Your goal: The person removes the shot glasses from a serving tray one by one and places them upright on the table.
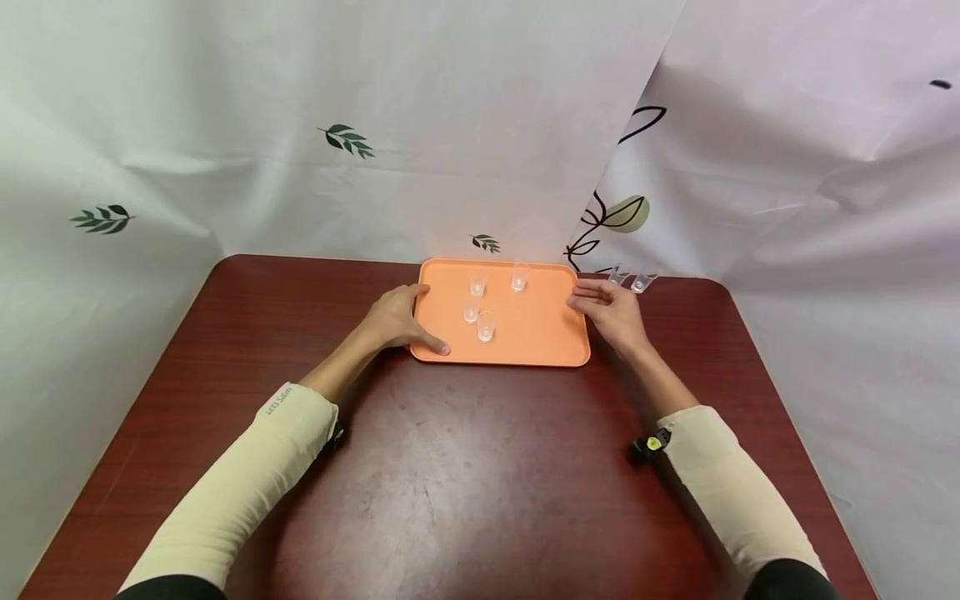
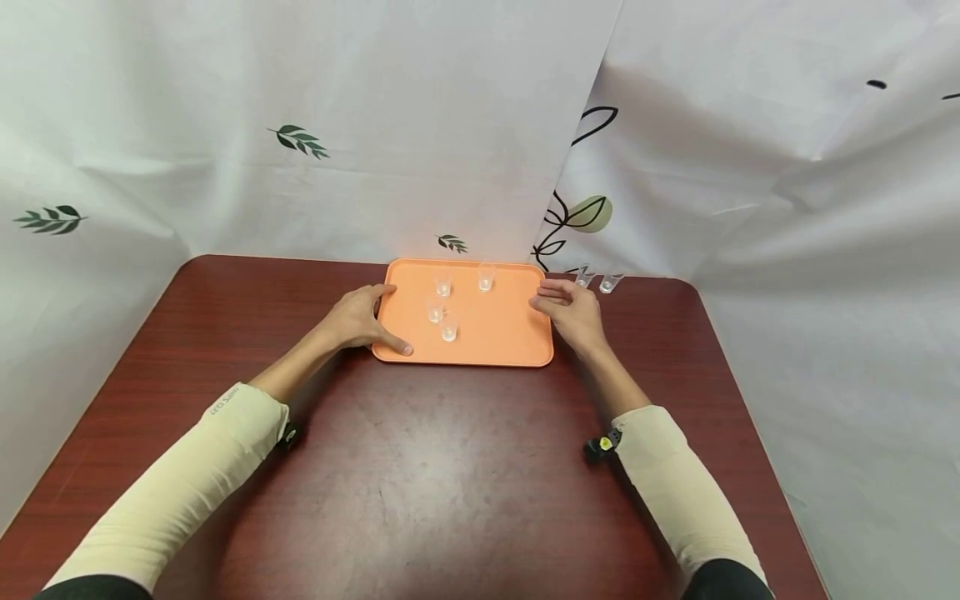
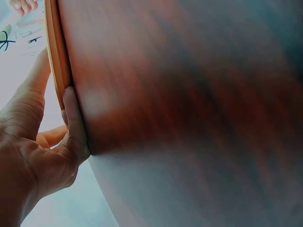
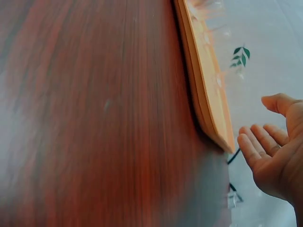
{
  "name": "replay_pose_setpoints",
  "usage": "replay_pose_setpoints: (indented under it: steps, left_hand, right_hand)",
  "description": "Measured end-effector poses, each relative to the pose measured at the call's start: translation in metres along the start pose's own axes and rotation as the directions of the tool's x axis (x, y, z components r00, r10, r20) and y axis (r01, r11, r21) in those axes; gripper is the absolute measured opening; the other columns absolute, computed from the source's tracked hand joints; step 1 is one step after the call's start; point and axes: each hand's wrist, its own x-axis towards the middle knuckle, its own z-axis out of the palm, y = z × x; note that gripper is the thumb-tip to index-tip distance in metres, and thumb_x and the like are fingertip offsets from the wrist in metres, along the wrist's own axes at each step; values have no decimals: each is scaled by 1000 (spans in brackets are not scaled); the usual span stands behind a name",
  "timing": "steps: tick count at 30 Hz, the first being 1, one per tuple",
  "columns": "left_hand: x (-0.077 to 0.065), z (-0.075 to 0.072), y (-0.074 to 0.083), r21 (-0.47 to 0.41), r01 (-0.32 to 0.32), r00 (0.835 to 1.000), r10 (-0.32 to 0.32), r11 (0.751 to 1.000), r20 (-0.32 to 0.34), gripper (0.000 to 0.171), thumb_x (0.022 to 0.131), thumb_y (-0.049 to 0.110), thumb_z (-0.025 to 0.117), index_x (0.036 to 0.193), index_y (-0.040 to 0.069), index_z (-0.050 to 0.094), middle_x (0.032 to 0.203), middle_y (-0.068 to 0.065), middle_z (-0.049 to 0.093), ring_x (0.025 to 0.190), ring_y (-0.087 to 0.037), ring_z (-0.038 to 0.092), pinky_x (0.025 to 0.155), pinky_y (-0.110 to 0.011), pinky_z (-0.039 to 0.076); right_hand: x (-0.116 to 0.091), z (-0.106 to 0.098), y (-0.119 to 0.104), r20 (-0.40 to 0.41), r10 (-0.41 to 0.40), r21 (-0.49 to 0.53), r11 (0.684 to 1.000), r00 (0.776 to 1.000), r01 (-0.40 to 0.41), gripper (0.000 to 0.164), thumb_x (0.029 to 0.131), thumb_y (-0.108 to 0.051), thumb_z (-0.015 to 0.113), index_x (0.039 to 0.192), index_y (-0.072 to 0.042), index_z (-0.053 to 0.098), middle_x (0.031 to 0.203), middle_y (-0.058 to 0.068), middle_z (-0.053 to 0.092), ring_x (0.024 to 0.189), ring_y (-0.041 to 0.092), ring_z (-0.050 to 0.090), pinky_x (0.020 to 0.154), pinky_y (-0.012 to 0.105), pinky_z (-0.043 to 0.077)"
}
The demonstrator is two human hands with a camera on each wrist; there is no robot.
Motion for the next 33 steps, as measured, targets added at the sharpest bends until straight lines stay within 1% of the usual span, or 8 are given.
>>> replay_pose_setpoints:
  steps: [6, 12, 16, 18, 20, 23, 26, 33]
  left_hand:
    - [1, 0, -2, -15, 5, 1000, -5, 1000, -9, 135, 68, 51, 109, 176, 10, 39, 181, -23, 38, 168, -46, 36, 134, -66, 35]
    - [2, 0, -2, -2, 12, 1000, -12, 1000, 9, 136, 70, 53, 107, 178, 11, 36, 181, -26, 36, 168, -48, 34, 134, -67, 34]
    - [0, 0, -1, 8, 17, 1000, -17, 1000, 20, 138, 72, 53, 106, 180, 13, 31, 182, -26, 34, 168, -48, 35, 133, -67, 36]
    - [-2, -1, 0, 9, 22, 999, -22, 1000, 24, 139, 72, 52, 106, 181, 15, 28, 182, -26, 33, 167, -48, 36, 133, -67, 37]
    - [-2, -1, 0, 13, 24, 999, -24, 1000, 26, 140, 72, 54, 106, 181, 15, 27, 182, -27, 33, 166, -48, 37, 132, -67, 38]
    - [-2, -1, -1, 15, 24, 999, -24, 1000, 26, 139, 72, 54, 105, 181, 15, 28, 180, -27, 35, 165, -48, 39, 132, -66, 39]
    - [-3, -1, -1, 27, 23, 999, -24, 999, 29, 138, 73, 56, 105, 181, 13, 28, 179, -29, 36, 163, -49, 41, 131, -65, 40]
    - [-2, -1, 0, 31, 29, 999, -30, 999, 29, 138, 73, 55, 105, 180, 13, 29, 178, -27, 38, 162, -48, 43, 130, -65, 41]
  right_hand:
    - [8, 15, -2, 42, -8, -2, 1000, 999, 8, 54, 100, -7, 84, 147, 13, 67, 144, 37, 71, 100, -6, 74, 90, 13, 61]
    - [14, 28, -9, 58, -16, -2, 1000, 998, 16, 54, 98, -7, 85, 146, 11, 68, 142, 35, 73, 102, -1, 74, 91, 13, 60]
    - [19, 35, -13, 63, -15, -22, 1000, 998, 16, 53, 98, -8, 86, 146, 8, 71, 141, 32, 74, 112, 14, 77, 93, 16, 60]
    - [22, 38, -14, 65, -12, -50, 999, 998, 15, 53, 98, -10, 86, 146, 5, 72, 142, 30, 75, 121, 25, 79, 97, 19, 60]
    - [24, 43, -15, 70, -12, -69, 998, 998, 17, 53, 97, -9, 86, 146, 5, 72, 143, 29, 75, 130, 35, 77, 103, 26, 61]
    - [29, 50, -15, 77, -7, -81, 997, 997, 14, 55, 97, -8, 86, 148, 5, 70, 146, 29, 73, 137, 43, 73, 112, 38, 61]
    - [33, 58, -15, 79, 7, -80, 997, 997, -1, 58, 96, -8, 88, 150, 5, 69, 149, 29, 72, 140, 43, 71, 118, 46, 58]
    - [40, 72, -14, 58, 27, -58, 998, 998, -24, 62, 96, -8, 89, 152, 6, 67, 150, 28, 71, 142, 42, 71, 120, 48, 56]
